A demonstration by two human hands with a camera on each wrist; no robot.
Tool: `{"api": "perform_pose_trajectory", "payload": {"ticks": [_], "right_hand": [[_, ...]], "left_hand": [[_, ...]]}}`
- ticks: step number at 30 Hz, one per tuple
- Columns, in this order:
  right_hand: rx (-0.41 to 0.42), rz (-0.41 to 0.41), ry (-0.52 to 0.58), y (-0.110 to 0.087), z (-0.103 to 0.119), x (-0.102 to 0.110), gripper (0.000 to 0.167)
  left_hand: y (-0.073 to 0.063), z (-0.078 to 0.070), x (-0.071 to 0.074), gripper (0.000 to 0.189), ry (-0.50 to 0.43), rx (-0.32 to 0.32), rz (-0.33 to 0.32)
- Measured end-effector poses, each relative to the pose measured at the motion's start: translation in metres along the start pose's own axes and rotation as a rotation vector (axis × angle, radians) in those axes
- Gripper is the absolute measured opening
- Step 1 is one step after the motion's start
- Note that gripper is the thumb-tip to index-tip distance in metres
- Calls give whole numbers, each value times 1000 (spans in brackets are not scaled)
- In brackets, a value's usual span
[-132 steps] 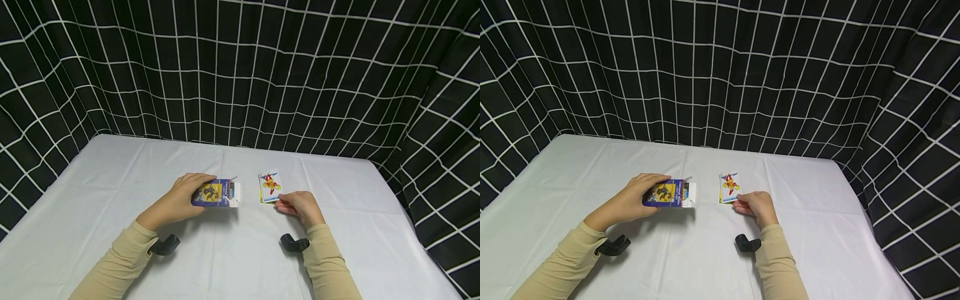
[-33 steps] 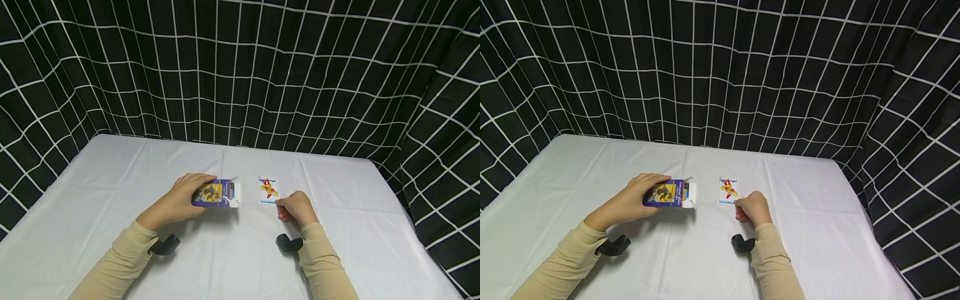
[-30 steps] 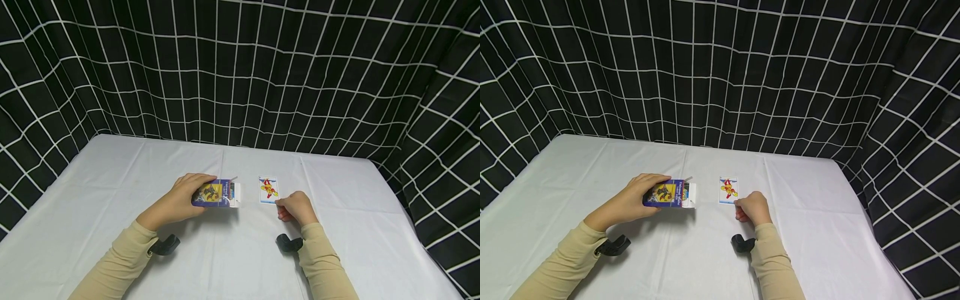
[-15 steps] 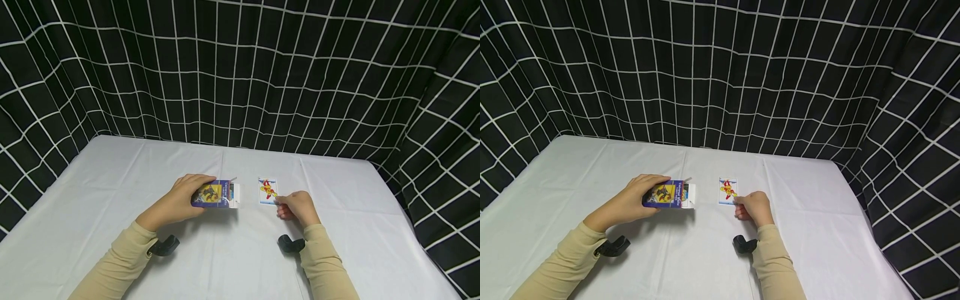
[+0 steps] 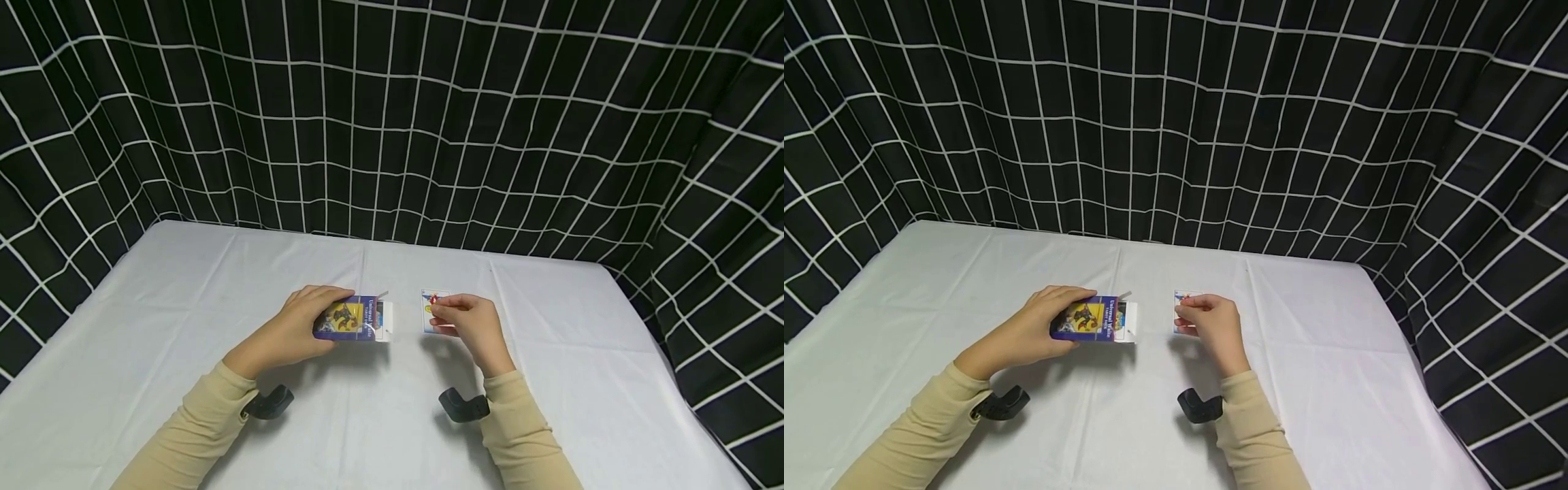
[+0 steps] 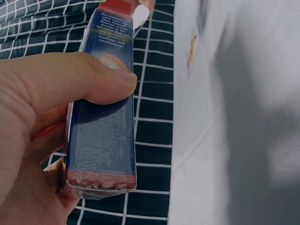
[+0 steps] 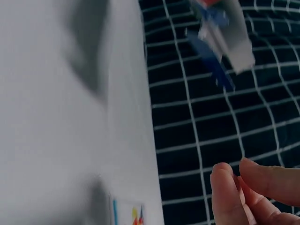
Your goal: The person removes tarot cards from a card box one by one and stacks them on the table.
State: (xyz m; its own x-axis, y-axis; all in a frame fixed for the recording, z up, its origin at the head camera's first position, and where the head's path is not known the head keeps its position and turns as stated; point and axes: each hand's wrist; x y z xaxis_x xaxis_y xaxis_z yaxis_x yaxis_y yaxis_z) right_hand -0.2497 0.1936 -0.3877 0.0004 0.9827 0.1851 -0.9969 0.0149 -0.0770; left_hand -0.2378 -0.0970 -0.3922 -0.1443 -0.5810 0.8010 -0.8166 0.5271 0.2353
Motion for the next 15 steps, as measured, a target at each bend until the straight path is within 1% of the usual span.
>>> {"api": "perform_pose_trajectory", "payload": {"ticks": [3,6,15], "right_hand": [[22,24,3,-5,3,-7,30],[24,46,7,-8,5,-12,30],[32,64,33,-17,11,-26,27]], "left_hand": [[0,0,-1,76,-1,-1,-1],[0,0,-1,76,1,-4,0],[0,-2,-1,76,4,-4,4]]}}
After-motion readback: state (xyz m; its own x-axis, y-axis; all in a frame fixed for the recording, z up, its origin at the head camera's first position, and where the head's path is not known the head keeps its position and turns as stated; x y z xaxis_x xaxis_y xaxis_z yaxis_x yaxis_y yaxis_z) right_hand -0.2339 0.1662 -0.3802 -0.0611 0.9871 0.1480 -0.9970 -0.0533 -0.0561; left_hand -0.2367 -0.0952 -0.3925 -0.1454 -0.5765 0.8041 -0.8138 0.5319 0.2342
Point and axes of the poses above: each hand's wrist, its own y-axis towards the middle knuckle, its own x-axis out of the back of the hand, z = x × y, and after that the axes turned 3 degrees about z, right-handed
